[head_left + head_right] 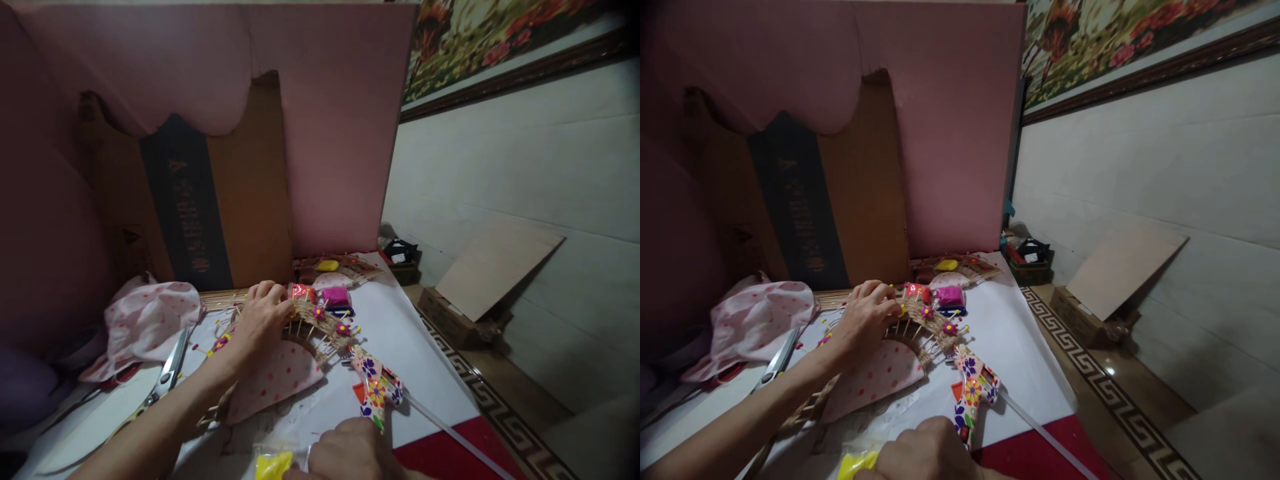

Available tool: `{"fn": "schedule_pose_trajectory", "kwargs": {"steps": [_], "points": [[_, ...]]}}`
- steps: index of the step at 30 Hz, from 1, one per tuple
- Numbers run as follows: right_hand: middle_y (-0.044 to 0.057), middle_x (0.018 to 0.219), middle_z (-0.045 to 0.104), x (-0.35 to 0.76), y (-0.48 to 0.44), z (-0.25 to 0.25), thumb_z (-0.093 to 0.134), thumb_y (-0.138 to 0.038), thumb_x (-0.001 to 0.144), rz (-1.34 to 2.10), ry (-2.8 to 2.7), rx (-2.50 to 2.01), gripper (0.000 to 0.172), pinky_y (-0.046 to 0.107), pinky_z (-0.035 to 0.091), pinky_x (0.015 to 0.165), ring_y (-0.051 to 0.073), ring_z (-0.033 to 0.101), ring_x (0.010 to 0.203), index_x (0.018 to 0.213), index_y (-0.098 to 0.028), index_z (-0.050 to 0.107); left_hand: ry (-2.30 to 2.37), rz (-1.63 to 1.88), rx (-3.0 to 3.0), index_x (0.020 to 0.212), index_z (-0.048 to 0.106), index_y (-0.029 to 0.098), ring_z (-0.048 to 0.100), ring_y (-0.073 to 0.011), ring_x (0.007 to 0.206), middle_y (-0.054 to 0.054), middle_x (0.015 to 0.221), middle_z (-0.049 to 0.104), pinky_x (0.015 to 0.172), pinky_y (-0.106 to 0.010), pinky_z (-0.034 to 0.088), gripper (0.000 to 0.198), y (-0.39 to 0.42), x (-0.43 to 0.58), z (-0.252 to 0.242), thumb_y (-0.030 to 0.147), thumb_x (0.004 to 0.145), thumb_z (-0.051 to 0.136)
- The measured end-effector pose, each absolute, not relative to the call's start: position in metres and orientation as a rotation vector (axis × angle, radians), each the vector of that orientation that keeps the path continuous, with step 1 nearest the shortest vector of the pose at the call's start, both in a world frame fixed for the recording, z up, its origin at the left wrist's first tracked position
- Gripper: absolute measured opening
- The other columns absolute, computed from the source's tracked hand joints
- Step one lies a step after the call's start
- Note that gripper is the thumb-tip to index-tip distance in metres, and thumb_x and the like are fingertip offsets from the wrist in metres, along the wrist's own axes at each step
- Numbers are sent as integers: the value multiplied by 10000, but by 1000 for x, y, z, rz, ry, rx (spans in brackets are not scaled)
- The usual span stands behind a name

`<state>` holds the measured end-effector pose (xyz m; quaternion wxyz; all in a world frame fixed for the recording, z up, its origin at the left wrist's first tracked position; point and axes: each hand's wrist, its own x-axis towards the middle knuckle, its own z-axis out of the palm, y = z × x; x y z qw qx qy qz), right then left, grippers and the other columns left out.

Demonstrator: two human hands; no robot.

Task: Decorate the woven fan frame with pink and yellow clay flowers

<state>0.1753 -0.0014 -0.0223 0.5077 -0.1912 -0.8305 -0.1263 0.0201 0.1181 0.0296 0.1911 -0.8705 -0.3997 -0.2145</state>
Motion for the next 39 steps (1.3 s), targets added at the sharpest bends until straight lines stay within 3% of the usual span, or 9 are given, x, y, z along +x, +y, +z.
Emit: {"fn": "schedule_pose_trajectory", "kwargs": {"steps": [8,13,21,28,39], "points": [[-35,452,510,189,4,-6,394,-283,917,-139,-2084,-528,324,249,225,386,96,421,381,700,-172,608,-1155,-632,-2463,732,649,201,441,-262,933,-79,886,609,805,-413,366,68,118,21,28,208,785,607],[18,684,659,197,20,18,474,-191,870,195,-2145,-875,168,231,379,585,121,601,628,785,-162,617,-1147,-688,-2505,754,653,216,454,-251,901,-63,881,616,788,-408,361,62,123,13,29,198,787,603],[27,781,694,174,75,36,466,-214,836,-77,-2287,-1461,133,268,327,569,189,640,694,889,-208,587,-1153,-634,-2488,709,656,212,442,-277,945,-80,887,611,794,-418,363,66,125,12,28,246,763,636],[51,806,700,158,91,32,462,-205,806,-159,-2315,-1634,153,279,354,590,209,648,723,909,-204,576,-1171,-644,-2513,784,654,198,434,-278,974,-91,926,614,837,-434,360,80,122,10,23,215,803,579],[63,814,690,155,101,25,437,-204,843,-149,-2315,-1661,152,277,366,612,204,640,740,939,-190,554,-1186,-813,-2576,793,663,183,415,-287,1013,-100,929,611,875,-463,359,115,126,10,14,126,735,582]]}}
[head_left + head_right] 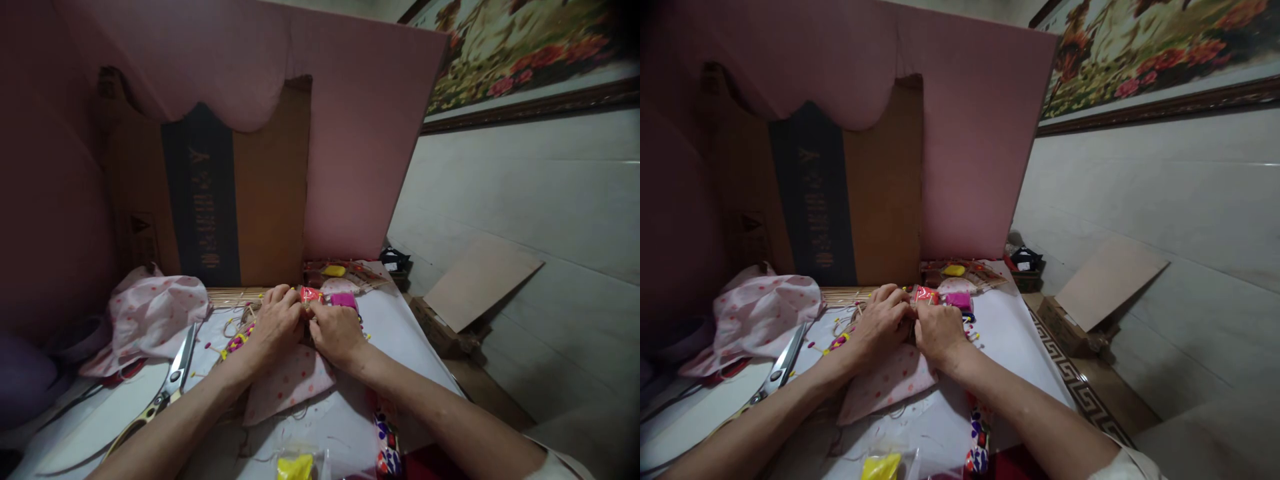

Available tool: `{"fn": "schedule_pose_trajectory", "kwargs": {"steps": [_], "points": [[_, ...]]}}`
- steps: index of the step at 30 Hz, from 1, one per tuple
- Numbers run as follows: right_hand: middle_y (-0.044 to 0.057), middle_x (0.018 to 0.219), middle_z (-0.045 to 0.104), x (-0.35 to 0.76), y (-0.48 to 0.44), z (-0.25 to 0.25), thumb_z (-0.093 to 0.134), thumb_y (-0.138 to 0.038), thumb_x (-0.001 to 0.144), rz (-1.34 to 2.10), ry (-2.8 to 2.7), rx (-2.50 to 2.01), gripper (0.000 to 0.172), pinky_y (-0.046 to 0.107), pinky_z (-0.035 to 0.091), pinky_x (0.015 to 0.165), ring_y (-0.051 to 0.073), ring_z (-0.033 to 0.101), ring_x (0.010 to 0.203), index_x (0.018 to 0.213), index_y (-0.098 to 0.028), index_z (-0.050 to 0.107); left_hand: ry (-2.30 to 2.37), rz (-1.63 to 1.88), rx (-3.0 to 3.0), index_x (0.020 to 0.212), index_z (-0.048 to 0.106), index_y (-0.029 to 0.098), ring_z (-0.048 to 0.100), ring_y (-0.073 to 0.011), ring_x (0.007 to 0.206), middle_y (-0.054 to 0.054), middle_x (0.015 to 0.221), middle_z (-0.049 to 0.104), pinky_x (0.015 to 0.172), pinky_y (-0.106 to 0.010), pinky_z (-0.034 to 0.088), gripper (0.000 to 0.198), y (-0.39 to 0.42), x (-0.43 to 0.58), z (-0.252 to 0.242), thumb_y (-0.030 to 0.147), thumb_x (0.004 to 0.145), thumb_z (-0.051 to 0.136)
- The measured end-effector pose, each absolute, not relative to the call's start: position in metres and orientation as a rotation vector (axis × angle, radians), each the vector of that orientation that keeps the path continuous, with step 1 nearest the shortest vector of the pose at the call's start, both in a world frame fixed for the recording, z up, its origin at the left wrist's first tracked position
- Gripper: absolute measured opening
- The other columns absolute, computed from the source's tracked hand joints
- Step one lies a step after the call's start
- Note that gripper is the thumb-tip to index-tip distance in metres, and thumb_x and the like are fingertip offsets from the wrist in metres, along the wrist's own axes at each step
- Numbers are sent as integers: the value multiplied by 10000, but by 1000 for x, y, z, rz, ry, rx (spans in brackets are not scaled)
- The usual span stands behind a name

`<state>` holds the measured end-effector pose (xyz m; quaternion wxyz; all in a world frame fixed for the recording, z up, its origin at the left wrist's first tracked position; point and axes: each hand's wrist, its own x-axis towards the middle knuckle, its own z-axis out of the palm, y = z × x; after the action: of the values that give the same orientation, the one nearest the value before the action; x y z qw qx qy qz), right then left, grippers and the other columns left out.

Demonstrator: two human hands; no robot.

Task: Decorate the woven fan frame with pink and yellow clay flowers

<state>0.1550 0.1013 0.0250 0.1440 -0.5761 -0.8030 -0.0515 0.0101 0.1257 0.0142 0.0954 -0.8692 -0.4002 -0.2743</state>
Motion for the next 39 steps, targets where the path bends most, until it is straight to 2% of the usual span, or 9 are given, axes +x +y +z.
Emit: {"fn": "schedule_pose_trajectory", "kwargs": {"steps": [10,15,17,21,25,29,32,36,39], "points": [[72,805,687,154,102,20,437,-225,851,-151,-2308,-1629,164,277,367,617,207,639,720,951,-178,558,-1329,-1188,-2699,651,611,182,467,-239,934,-60,832,623,862,-424,384,111,129,6,23,83,652,563],[71,803,692,158,103,17,449,-242,866,-154,-2295,-1588,158,272,359,618,199,642,725,927,-175,579,-1544,-1522,-2737,752,588,147,571,-153,682,-43,740,644,612,-287,464,109,121,-4,40,174,745,483],[59,801,694,159,103,15,444,-261,879,-158,-2296,-1560,167,268,353,616,192,641,730,885,-186,593,-1687,-1779,-2771,750,581,135,567,-130,577,-31,664,640,526,-247,443,102,113,-5,45,194,733,499],[51,782,693,162,102,15,456,-281,882,-179,-2284,-1518,179,263,327,589,169,627,689,860,-182,604,-2065,-2520,-2597,661,629,133,535,-104,555,-3,597,623,537,-215,403,57,91,-3,51,137,622,588],[31,739,677,168,97,15,462,-229,864,-204,-2294,-1451,157,259,289,554,142,591,632,891,-174,606,-2325,-2886,-2274,699,680,125,489,-79,534,-6,619,617,524,-201,368,100,64,1,47,147,629,613],[24,740,662,179,92,11,491,-222,827,-318,-2419,-1215,234,260,271,537,130,546,605,1016,-202,627,-2663,-2934,-2118,779,703,111,458,-73,465,-10,575,593,467,-202,339,214,33,0,32,221,597,729],[29,681,638,183,92,8,494,-201,826,-460,-2499,-1155,350,273,249,510,133,506,543,1167,-196,569,-2806,-2862,-2139,727,708,104,435,-66,407,-18,539,584,413,-199,298,276,10,-3,17,312,563,784],[49,676,628,183,93,6,495,-124,825,-579,-2574,-1144,356,286,247,503,141,519,556,1174,-147,564,-3054,-2893,-1937,670,703,125,435,-66,407,-2,508,567,429,-198,330,303,-12,-4,8,349,506,823],[48,682,631,184,92,8,500,-146,832,-574,-2576,-1134,336,283,257,511,143,532,572,1161,-148,572,-3199,-2988,-1715,655,696,142,437,-70,411,21,472,531,444,-200,351,303,-20,-5,7,345,480,837]]}}
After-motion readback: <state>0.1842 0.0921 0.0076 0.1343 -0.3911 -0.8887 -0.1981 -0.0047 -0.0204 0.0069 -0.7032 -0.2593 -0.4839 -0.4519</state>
